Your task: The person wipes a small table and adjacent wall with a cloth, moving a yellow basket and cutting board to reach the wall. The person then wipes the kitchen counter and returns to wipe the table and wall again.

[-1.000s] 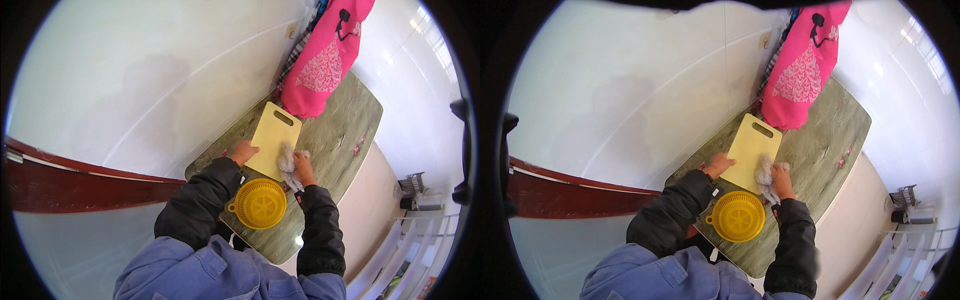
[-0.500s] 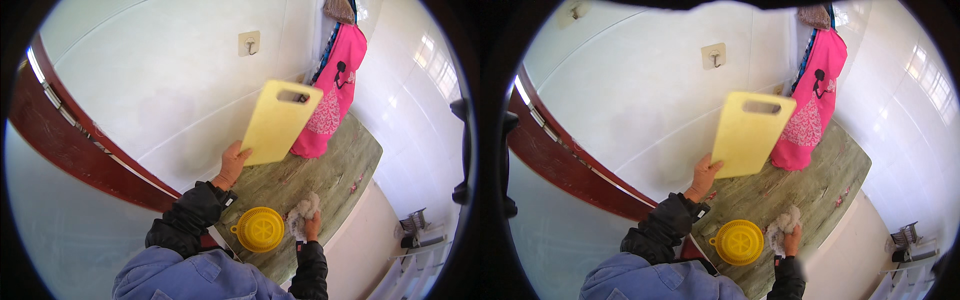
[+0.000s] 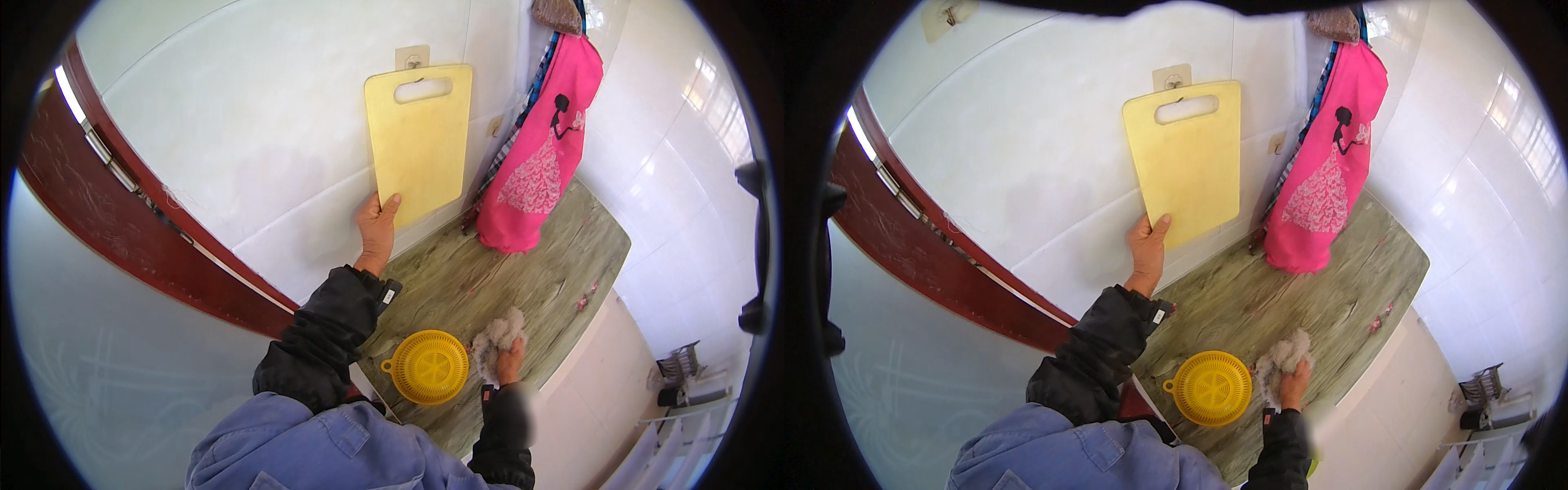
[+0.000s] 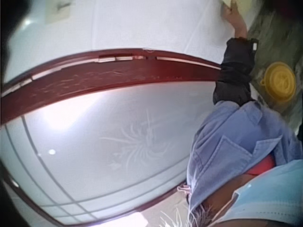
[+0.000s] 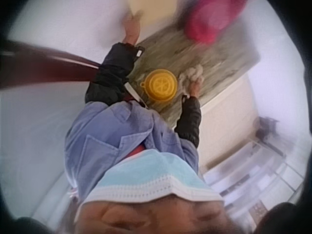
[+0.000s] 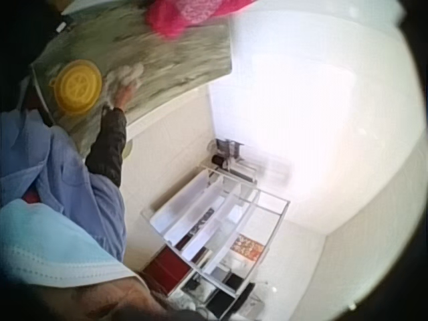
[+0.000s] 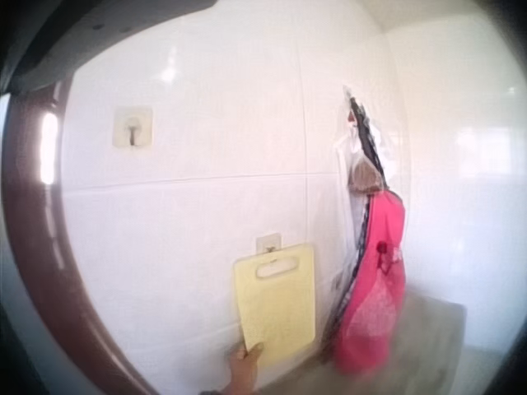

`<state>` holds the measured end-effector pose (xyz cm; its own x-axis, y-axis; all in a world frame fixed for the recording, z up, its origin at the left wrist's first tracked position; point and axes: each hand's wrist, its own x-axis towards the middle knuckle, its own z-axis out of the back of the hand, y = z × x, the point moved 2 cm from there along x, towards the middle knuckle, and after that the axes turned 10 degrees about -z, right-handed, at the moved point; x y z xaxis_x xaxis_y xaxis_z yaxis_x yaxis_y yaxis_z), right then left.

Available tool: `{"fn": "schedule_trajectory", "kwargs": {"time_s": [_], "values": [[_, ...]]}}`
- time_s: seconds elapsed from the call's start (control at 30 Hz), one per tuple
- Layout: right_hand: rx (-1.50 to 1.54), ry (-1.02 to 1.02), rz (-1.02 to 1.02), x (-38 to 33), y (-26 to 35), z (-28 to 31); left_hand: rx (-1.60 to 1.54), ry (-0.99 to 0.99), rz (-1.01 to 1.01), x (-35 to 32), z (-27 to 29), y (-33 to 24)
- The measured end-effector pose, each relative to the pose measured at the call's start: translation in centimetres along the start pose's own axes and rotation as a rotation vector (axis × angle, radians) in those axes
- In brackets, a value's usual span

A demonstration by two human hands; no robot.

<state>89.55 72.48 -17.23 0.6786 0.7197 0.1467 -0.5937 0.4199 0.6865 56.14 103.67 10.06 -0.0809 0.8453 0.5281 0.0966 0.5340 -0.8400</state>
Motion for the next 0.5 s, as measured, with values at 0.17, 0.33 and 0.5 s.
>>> {"fn": "schedule_trajectory", "kwargs": {"time_s": [0.17, 0.33, 0.5], "values": [[-0.016, -0.002, 0.004, 0.4, -0.8, -0.9, 0.373, 0.103, 0.093, -3.7, 1.5, 4.5], [-0.058, -0.06, -0.012, 0.2, -0.7, -0.9, 0.384, 0.795, 0.312, -15.2, 5.8, 9.4], [-0.084, -0.04, -0.041, 0.0, 0.6, -0.5, 0.419, 0.998, 0.708, -26.2, 8.6, 8.6]]}}
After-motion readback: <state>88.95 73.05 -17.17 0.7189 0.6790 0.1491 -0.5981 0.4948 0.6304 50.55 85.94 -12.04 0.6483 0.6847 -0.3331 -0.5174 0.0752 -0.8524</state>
